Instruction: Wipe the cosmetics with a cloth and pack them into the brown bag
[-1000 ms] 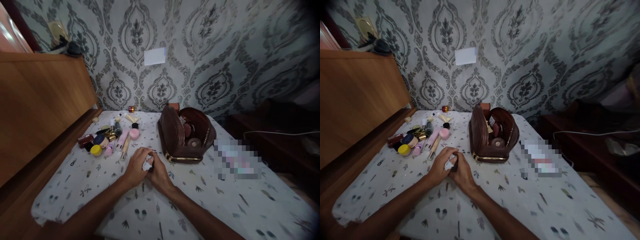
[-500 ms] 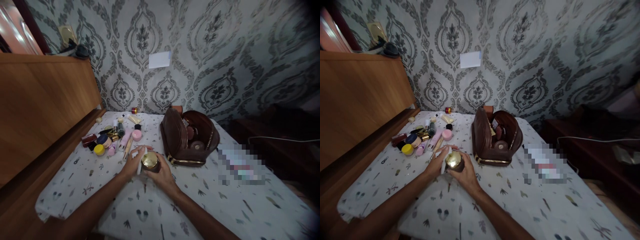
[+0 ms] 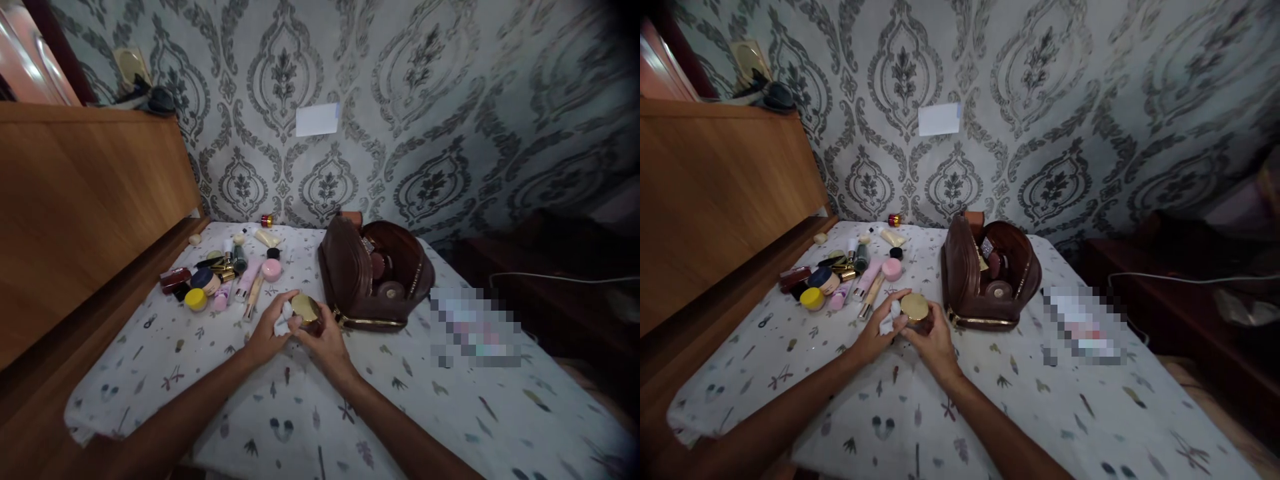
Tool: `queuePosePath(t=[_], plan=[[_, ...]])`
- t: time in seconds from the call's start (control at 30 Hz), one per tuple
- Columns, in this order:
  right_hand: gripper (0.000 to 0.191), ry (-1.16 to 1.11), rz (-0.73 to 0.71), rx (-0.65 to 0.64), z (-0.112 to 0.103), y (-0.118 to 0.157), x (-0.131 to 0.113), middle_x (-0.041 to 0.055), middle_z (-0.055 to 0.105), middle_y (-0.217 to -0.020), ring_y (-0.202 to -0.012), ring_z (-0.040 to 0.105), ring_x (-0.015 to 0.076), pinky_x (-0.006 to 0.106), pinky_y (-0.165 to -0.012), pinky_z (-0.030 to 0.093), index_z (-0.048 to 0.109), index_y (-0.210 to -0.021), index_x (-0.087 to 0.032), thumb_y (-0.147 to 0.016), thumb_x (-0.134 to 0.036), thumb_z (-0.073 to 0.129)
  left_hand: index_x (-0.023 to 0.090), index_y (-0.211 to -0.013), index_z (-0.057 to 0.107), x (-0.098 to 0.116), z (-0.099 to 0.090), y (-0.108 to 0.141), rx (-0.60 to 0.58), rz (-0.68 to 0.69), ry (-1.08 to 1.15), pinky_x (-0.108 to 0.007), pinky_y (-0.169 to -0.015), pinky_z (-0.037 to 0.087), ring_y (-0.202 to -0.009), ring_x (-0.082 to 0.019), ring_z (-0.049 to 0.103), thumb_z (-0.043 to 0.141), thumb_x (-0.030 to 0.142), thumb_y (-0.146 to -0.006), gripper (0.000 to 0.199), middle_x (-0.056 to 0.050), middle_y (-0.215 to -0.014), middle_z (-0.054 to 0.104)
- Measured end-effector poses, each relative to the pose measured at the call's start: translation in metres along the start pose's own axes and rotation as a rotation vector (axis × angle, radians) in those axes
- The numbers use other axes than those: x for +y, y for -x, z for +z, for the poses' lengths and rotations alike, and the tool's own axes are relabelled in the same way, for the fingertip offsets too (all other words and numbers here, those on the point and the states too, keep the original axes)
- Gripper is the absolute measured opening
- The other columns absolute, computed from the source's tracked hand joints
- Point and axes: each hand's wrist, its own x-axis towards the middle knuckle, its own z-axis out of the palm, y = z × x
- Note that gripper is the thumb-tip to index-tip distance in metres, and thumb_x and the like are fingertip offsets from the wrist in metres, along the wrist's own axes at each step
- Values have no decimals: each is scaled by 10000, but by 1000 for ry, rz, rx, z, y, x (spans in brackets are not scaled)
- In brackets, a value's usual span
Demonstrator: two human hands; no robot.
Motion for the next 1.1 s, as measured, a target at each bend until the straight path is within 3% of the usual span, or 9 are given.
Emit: queuePosePath(t=[0.23,0.4,0.5,0.7,0.83,0.97,1.1], plan=[[443,331,-186,45,-2,5,-11,53,631,-1006,-922,597,230,357,-837,491,580,-1056,-205,-688,-365,770,188,-1327,494,-8,3,2,22,91,-101,-426,-1043,396,-1189,-272,527,559,403,-905,479,-128,-1264,563],[436,461,-242,41,-5,6,-14,47,616,-952,-889,583,235,342,-801,471,625,-1018,-193,-673,-392,803,207,-1257,562,-2,3,4,60,59,-84,-392,-1039,393,-1179,-258,535,539,414,-912,404,-105,-1239,589],[493,426,-216,-10,-4,6,-13,37,623,-920,-865,593,228,318,-762,479,639,-994,-197,-617,-434,850,217,-1132,643,4,3,4,133,-63,-19,-365,-1019,404,-1134,-253,563,532,479,-903,366,-82,-1157,647],[601,210,-173,-115,-2,8,-15,41,640,-981,-927,607,228,327,-818,496,643,-1055,-205,-591,-528,846,206,-1071,688,8,5,-3,257,-377,229,-307,-834,499,-992,-246,648,574,685,-783,570,-48,-1029,718],[597,190,-204,-109,-4,8,-15,44,603,-1000,-956,600,225,332,-847,505,646,-1061,-205,-605,-538,840,186,-1054,692,4,6,-7,287,-534,368,-334,-843,516,-1000,-264,667,610,717,-724,631,-63,-1008,742],[570,312,-292,-70,-7,9,-13,62,582,-1054,-1013,583,227,343,-895,502,633,-1147,-212,-661,-420,848,174,-1021,699,-3,5,-11,286,-752,495,-379,-908,505,-1010,-271,674,653,691,-698,611,-84,-996,752],[592,433,-331,-43,-7,13,-11,81,562,-1166,-1127,560,249,381,-990,469,585,-1241,-246,-707,-309,833,180,-1004,700,-7,4,-12,328,-698,469,-398,-945,491,-1030,-273,669,681,653,-693,567,-81,-996,750]])
